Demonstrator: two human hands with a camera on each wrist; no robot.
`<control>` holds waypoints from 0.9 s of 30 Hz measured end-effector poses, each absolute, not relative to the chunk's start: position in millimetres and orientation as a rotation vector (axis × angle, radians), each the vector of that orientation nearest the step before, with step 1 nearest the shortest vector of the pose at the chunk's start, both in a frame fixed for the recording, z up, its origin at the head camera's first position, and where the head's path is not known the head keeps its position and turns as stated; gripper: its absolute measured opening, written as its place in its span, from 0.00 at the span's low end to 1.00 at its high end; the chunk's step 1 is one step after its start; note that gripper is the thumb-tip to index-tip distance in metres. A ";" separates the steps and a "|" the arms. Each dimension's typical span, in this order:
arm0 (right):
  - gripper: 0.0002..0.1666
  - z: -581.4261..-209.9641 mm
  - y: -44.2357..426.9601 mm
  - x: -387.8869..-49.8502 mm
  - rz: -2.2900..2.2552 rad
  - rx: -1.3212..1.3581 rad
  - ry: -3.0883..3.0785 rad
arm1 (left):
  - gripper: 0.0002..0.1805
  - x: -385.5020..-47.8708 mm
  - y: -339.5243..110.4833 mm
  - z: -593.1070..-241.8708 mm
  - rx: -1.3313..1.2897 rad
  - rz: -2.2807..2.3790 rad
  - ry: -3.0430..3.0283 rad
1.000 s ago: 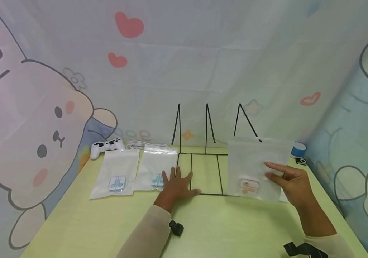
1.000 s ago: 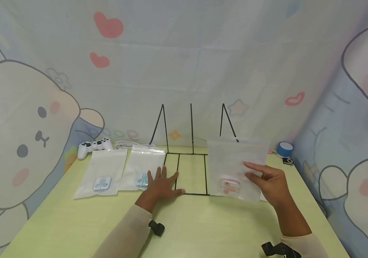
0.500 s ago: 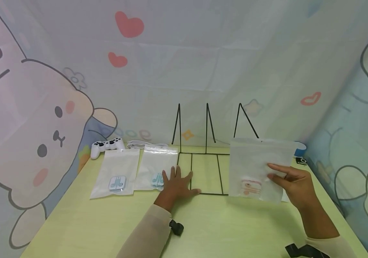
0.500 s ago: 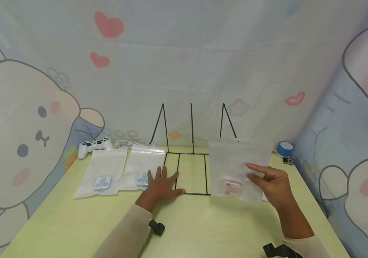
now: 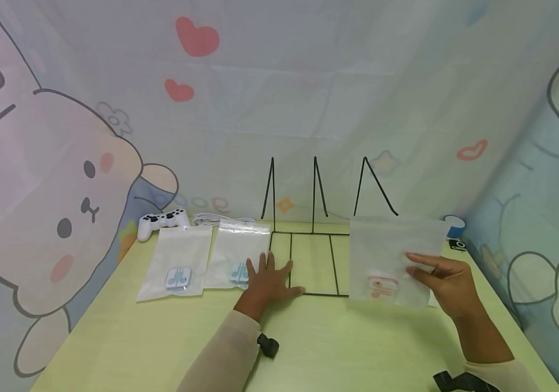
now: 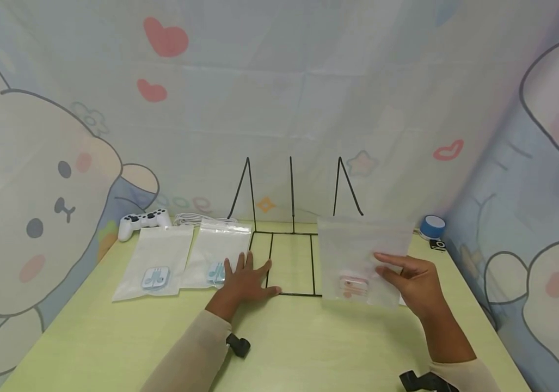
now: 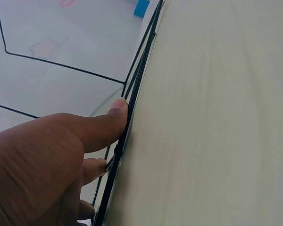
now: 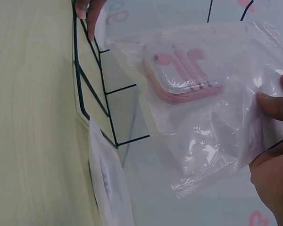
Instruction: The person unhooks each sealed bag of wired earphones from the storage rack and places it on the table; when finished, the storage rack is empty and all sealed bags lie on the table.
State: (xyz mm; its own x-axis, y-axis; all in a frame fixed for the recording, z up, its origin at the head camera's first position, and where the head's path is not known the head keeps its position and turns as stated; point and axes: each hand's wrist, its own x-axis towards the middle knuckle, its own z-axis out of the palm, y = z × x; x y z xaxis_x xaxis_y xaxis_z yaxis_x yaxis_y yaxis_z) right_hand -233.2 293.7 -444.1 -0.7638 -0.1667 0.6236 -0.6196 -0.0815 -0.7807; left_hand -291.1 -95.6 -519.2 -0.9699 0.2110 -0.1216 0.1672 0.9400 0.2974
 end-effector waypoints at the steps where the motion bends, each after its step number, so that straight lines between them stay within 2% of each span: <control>1: 0.29 -444.9 293.8 -233.6 1.914 0.845 -1.872 | 0.50 -291.3 -95.7 -519.6 0.290 0.432 2.944; 10: 0.24 -444.5 294.9 -236.3 1.877 0.485 -2.115 | 0.50 -293.9 -96.3 -522.5 0.286 0.411 2.944; 27: 0.31 -447.5 326.1 -264.9 2.198 0.495 -2.139 | 0.50 -293.5 -95.8 -523.1 0.290 0.411 2.944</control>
State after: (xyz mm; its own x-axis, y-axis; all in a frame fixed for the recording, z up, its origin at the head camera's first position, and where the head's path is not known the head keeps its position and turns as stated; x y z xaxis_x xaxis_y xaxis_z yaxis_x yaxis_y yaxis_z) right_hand -264.9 326.1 -447.5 -0.9488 -0.1948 0.2489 -0.2435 -0.0516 -0.9685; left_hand -293.5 -95.8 -523.1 -0.9693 0.2116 -0.1253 0.1692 0.9436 0.2845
